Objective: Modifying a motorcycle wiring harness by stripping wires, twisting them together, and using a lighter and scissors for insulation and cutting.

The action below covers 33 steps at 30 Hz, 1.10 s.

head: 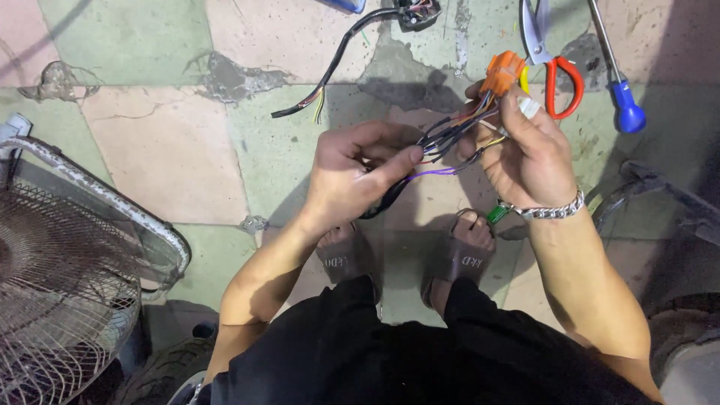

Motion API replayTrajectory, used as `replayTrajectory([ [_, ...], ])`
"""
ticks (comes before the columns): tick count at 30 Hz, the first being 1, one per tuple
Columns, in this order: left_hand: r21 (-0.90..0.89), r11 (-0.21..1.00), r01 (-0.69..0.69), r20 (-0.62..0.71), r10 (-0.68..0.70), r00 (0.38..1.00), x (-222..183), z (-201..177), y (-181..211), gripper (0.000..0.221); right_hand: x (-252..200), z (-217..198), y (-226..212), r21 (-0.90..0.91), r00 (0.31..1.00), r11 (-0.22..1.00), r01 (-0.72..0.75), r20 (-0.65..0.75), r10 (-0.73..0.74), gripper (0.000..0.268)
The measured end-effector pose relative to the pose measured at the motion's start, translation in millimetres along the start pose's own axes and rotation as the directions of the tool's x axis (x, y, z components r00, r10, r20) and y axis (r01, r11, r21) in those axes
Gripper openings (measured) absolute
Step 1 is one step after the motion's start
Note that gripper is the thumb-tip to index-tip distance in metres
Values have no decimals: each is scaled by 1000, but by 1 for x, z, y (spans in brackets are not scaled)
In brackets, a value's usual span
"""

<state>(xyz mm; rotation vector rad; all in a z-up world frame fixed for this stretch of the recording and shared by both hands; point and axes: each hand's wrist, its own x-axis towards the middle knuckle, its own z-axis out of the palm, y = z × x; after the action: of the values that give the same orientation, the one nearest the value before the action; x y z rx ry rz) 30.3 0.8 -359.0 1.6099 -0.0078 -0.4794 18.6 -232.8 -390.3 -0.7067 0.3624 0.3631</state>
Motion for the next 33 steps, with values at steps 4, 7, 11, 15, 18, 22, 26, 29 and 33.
replayTrajectory([
  [4, -13, 1000, 1, 9, -1, 1000, -5, 2, 3, 14, -3, 0, 0, 8, 1000, 1000, -22, 5, 22, 35],
  [7, -21, 993, 118, -16, -119, 993, -11, 3, 8, 18, -8, 2, 2, 0, 1000, 1000, -12, -24, 12, 36],
  [11, -25, 999, -22, 10, 23, 1000, -14, 4, 0, 21, -13, 2, 3, -10, 1000, 1000, 13, -12, -13, 35],
  [15, 314, 890, -331, 69, 327, 943, -14, 8, -9, 31, -16, -8, 9, -94, 998, 995, 27, 66, -21, 46],
  [18, 580, 600, -551, 27, 662, 749, -6, 24, -32, 14, -20, -4, 16, -408, 989, 902, 143, 81, -120, 63],
  [22, 729, 355, -586, 137, 763, 632, -9, 21, -24, 31, -28, 4, 16, -538, 991, 836, 108, -11, -135, 61],
  [26, 297, 884, -360, -136, 413, 901, -10, 20, -19, 13, -28, -19, 30, -484, 984, 862, 152, -5, -176, 60],
  [29, 116, 968, -221, -162, 238, 958, -10, 16, -21, 11, -28, -15, 34, -421, 968, 879, 222, -16, -252, 54],
  [33, -81, 989, -127, -129, 116, 985, -14, 15, -30, 15, -27, -13, 39, -326, 965, 920, 217, -68, -252, 44],
])
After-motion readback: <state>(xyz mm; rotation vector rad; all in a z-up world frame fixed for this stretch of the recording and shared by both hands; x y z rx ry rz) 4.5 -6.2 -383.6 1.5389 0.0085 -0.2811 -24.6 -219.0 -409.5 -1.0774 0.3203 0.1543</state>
